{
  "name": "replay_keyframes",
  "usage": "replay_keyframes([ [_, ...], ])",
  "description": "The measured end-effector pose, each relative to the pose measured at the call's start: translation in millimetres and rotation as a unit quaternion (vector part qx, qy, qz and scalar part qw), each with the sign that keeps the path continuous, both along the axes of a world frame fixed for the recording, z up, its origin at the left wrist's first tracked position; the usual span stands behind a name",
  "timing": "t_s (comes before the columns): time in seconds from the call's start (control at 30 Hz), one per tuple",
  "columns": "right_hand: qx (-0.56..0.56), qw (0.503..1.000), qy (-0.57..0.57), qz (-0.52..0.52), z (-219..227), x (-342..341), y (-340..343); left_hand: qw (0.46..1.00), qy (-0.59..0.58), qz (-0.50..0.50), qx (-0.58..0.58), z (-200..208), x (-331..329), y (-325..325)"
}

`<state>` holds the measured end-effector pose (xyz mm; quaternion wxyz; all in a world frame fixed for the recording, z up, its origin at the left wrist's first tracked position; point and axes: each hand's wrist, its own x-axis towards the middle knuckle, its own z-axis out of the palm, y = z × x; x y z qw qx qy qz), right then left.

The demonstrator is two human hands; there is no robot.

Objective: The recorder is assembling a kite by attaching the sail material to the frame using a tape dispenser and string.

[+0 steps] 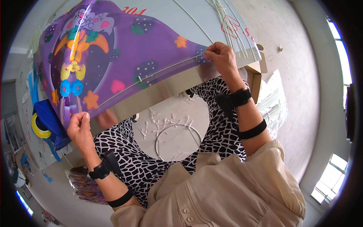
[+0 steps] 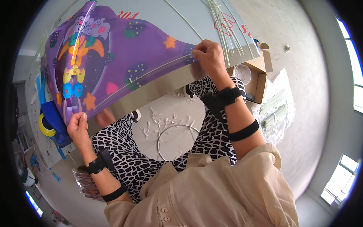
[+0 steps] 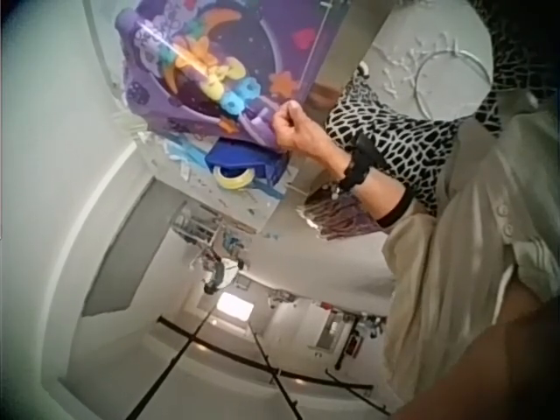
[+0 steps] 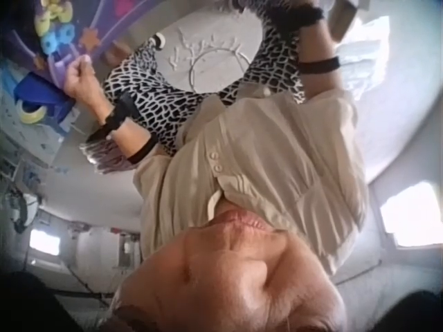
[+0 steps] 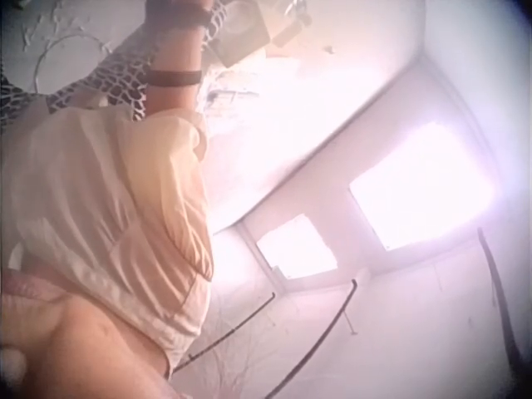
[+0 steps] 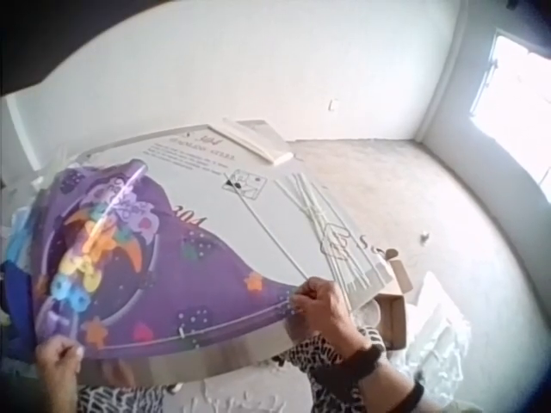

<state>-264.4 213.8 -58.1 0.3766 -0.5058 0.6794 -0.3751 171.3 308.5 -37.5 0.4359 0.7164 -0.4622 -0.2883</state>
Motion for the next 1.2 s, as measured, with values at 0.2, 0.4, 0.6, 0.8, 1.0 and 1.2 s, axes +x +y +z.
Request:
replay_keyframes([
  [0.2,-0.039,0.987,0.159,0.004,-6.3,10.3,-2.1,1.000,-0.019,0.004,0.013,-7.3,3.6,-5.8],
  [0.4,-0.024,0.977,0.212,0.000,-4.1,17.6,-1.5,1.000,-0.008,-0.006,0.017,-12.1,5.9,-5.6],
  [0.6,-0.006,0.969,0.248,0.002,-2.7,20.7,-2.6,0.999,-0.011,-0.008,0.029,-17.5,9.7,-6.0],
  [0.8,0.013,0.970,0.242,0.007,-4.2,19.6,-4.2,0.999,-0.010,-0.009,0.031,-18.0,11.3,-6.0],
  [1.0,-0.019,0.968,0.251,0.012,-8.6,16.7,-5.2,1.000,-0.002,-0.014,0.028,-23.5,11.3,-8.9],
  [1.2,-0.027,0.962,0.269,0.023,-8.0,12.1,-5.5,0.999,-0.041,-0.023,0.023,-33.2,6.2,-18.1],
])
